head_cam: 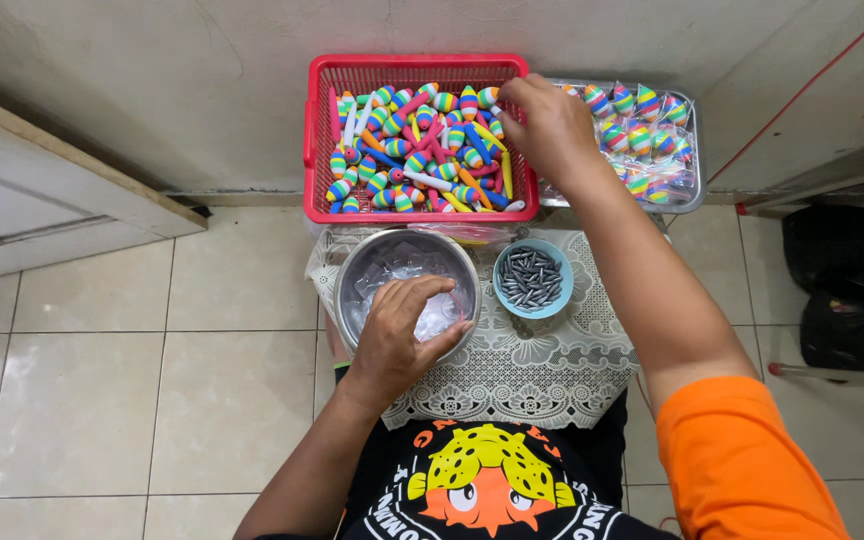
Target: The person places colorful conical toy components and small metal rods into plastic bags by hand.
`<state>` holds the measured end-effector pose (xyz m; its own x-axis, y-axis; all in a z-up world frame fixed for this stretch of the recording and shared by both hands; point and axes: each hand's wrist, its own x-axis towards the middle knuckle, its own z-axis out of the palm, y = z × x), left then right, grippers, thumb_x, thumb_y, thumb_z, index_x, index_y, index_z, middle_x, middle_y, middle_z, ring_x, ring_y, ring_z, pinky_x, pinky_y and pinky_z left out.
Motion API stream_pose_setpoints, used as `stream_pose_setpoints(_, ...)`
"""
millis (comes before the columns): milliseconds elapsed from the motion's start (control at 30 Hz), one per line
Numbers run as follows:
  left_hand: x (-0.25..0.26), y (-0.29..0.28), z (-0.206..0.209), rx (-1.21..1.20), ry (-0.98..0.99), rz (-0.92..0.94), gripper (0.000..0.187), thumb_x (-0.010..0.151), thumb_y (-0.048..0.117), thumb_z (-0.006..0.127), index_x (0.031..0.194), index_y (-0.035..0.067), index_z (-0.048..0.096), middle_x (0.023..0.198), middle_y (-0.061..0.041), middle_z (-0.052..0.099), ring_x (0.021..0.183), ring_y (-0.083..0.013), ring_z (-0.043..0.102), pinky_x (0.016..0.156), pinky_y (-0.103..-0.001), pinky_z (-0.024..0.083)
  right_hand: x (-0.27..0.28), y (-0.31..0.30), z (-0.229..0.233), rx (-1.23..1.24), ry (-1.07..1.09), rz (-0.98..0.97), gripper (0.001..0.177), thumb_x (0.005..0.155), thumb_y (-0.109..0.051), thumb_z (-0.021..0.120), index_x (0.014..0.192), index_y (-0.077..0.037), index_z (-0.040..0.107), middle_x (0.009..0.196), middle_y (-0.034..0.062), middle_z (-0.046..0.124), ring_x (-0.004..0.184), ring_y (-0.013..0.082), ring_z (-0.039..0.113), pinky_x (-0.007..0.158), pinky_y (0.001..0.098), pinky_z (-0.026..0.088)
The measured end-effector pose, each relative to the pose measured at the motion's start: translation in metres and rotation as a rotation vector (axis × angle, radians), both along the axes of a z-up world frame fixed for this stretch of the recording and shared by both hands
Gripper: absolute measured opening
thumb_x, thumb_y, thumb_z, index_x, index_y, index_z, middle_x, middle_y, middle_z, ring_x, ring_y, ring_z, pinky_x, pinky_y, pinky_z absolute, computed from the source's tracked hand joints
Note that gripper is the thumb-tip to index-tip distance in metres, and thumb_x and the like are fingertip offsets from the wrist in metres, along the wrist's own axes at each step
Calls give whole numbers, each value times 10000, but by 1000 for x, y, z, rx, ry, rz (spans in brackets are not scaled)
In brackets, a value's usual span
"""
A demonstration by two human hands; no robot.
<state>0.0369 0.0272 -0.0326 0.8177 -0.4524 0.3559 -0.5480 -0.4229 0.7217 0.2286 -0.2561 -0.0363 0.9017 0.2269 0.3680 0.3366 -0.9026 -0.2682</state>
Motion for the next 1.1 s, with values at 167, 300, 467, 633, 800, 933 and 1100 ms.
stream_pose_setpoints(167, -1, 2, 1, 21, 3, 18, 434, 904, 316, 772, 1250, 117, 604, 1216, -88, 707, 1130, -286, 669, 1007, -488, 444, 78, -14, -62, -426, -54, -16, 147, 954, -214, 643, 1059, -147, 721, 957, 65, 714, 766, 345, 721, 518, 503, 533)
stream_pose_setpoints(300, -1, 1, -2, 30, 11, 19, 439, 896, 324, 775, 1247, 115, 615, 1220, -95, 713, 1134, -286, 674, 1007, -503, 445, 99, -3, -75, -754, -22, -45, 306, 768, -240, 845, 1042, -230, 708, 851, -19, 731, 651, 244, 748, 491, 391, 572)
stream_pose_setpoints(467, 0, 0, 1, 30, -18, 12, 443, 889, 320, 791, 1239, 112, 616, 1205, -84, 712, 1111, -279, 673, 993, -479, 446, 90, 32, -49, -915, 122, -52, 174, 966, -260, 699, 1135, -221, 693, 980, -24, 768, 832, 199, 767, 583, 351, 595)
stream_pose_setpoints(633, -2, -1, 4, 39, -5, 5, 453, 883, 303, 801, 1250, 114, 614, 1214, -93, 715, 1127, -283, 675, 1011, -487, 445, 89, 42, -50, -1016, 212, -84, 94, 1001, -193, 683, 1083, -226, 714, 898, -61, 767, 761, 165, 750, 552, 311, 573)
stream_pose_setpoints(800, -3, -4, 3, 29, -14, -13, 455, 884, 310, 804, 1245, 112, 610, 1219, -100, 711, 1134, -282, 672, 1004, -473, 441, 92, 46, -62, -932, 175, -92, 254, 943, -136, 735, 1196, -148, 707, 1036, 28, 766, 847, 223, 761, 578, 359, 602)
stream_pose_setpoints(933, -4, -4, 4, 27, -20, -18, 479, 877, 307, 815, 1257, 109, 601, 1229, -108, 710, 1135, -283, 673, 993, -477, 446, 92, 44, -65, -942, 191, -111, 349, 929, -155, 761, 1265, -124, 668, 1063, 57, 742, 864, 241, 755, 577, 369, 618)
stream_pose_setpoints(1100, -6, -3, 6, 10, -23, -6, 450, 885, 303, 804, 1245, 115, 611, 1215, -91, 711, 1117, -281, 671, 988, -453, 442, 83, 26, -66, -697, -261, -63, 190, 842, -164, 762, 1015, -162, 682, 918, 31, 677, 558, 193, 668, 436, 344, 503)
